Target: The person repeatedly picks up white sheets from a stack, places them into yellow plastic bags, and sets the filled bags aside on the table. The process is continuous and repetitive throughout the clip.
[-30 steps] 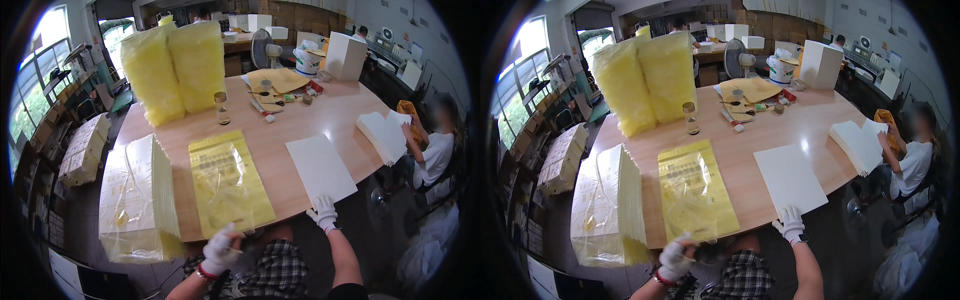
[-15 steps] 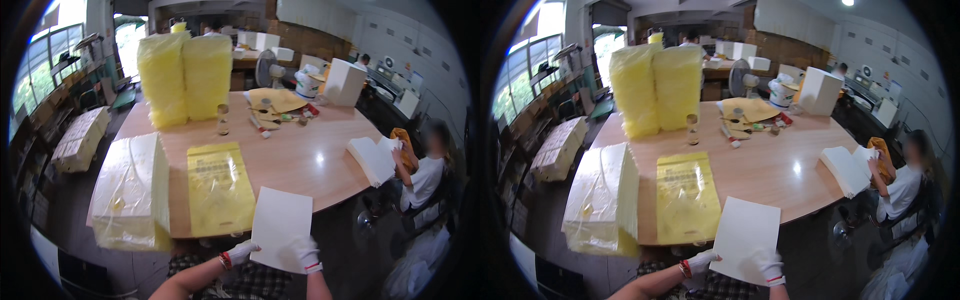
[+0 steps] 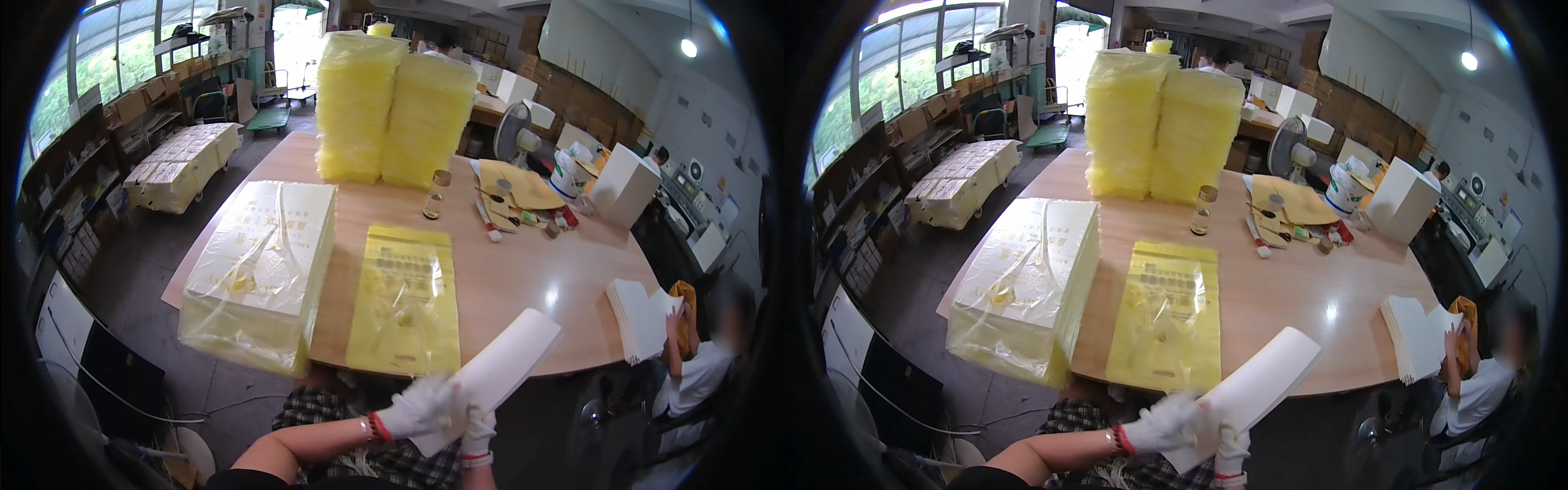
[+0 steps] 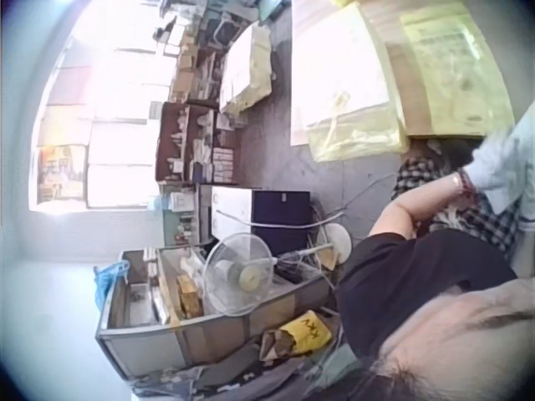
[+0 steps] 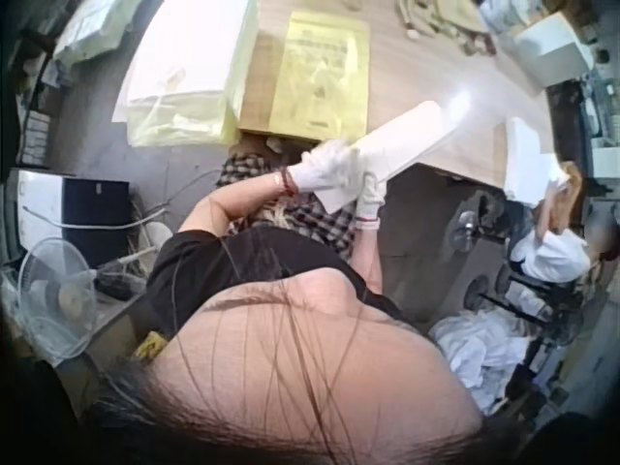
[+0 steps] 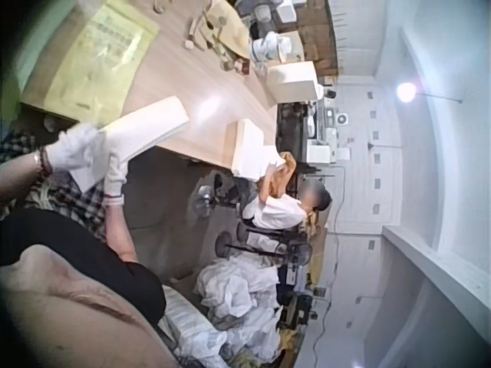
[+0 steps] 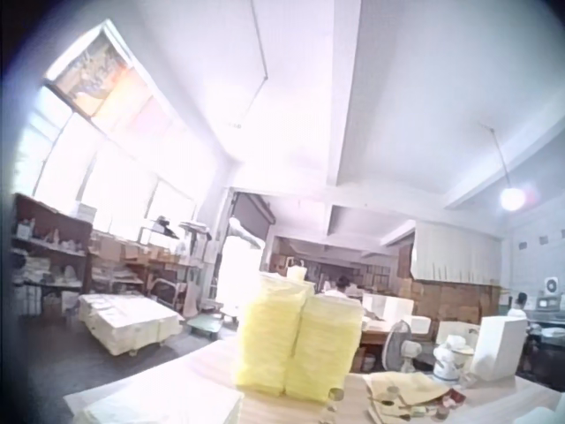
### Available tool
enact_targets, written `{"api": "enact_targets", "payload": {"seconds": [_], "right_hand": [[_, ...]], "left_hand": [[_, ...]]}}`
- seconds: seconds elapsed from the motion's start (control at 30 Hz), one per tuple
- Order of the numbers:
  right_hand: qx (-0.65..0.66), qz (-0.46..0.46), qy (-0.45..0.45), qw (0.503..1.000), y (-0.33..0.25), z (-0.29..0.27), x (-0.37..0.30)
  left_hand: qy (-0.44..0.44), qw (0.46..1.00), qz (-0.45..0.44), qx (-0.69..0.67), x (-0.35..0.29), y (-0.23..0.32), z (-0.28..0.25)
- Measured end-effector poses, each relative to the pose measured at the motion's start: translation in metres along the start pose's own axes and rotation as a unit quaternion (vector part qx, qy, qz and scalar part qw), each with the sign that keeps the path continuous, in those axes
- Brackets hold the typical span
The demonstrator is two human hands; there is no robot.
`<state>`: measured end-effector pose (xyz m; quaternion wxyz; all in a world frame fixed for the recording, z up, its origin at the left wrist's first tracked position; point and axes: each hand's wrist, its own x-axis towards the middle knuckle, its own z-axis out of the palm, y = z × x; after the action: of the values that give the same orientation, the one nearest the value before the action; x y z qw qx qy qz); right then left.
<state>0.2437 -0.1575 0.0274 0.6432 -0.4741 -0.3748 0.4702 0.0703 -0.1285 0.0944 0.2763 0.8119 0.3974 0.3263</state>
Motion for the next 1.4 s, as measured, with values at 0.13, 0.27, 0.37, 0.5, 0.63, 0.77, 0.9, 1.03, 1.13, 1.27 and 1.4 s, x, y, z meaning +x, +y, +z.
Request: {"api": "enact_targets", "payload": {"seconds": [0.13,0.27,0.37,0.5,0.63,0.77,0.9,1.03,1.13,1.27,1.4], "right_hand": [[-0.277,-0.071,-0.085,0.954,-0.059,0.002,-0.008],[-0.564,-0.291,-0.178,0.752,-0.081,0.006,-0.001],[-0.736,0.079,-0.278,0.612,-0.073,0.033,0.019],[-0.754,-0.272,-0.357,0.479,0.082,-0.075,0.052],[-0.618,0.075,-0.104,0.776,-0.015,0.035,0.038],[-0.573,-0.165,-0.025,0.802,0.051,0.041,0.066],[-0.673,0.020,-0.112,0.731,0.063,0.049,0.114],[-0.693,0.099,-0.120,0.704,0.046,0.047,0.119],[-0.663,0.100,-0.159,0.725,0.033,0.041,0.097],[-0.603,0.087,-0.201,0.767,0.025,0.021,0.046],[-0.488,-0.043,-0.236,0.839,0.022,0.008,-0.001]], "left_hand": [[0.267,0.931,-0.087,0.233,0.032,-0.043,-0.084],[0.095,0.926,-0.341,-0.134,0.066,-0.072,-0.116],[0.127,0.974,-0.029,0.185,0.052,-0.035,-0.057],[-0.117,0.991,0.052,0.045,0.021,0.015,0.002],[0.027,0.998,0.008,0.064,0.003,-0.053,0.009],[-0.090,0.987,0.003,0.131,-0.023,-0.095,0.017],[0.180,0.895,0.052,0.405,-0.021,-0.145,-0.018],[0.260,0.930,-0.157,0.205,-0.033,-0.162,-0.033],[0.254,0.921,-0.296,-0.016,-0.047,-0.164,-0.035],[0.181,0.921,-0.343,0.018,-0.102,-0.162,-0.011],[0.083,0.931,-0.340,0.104,-0.134,-0.100,-0.033]]}}
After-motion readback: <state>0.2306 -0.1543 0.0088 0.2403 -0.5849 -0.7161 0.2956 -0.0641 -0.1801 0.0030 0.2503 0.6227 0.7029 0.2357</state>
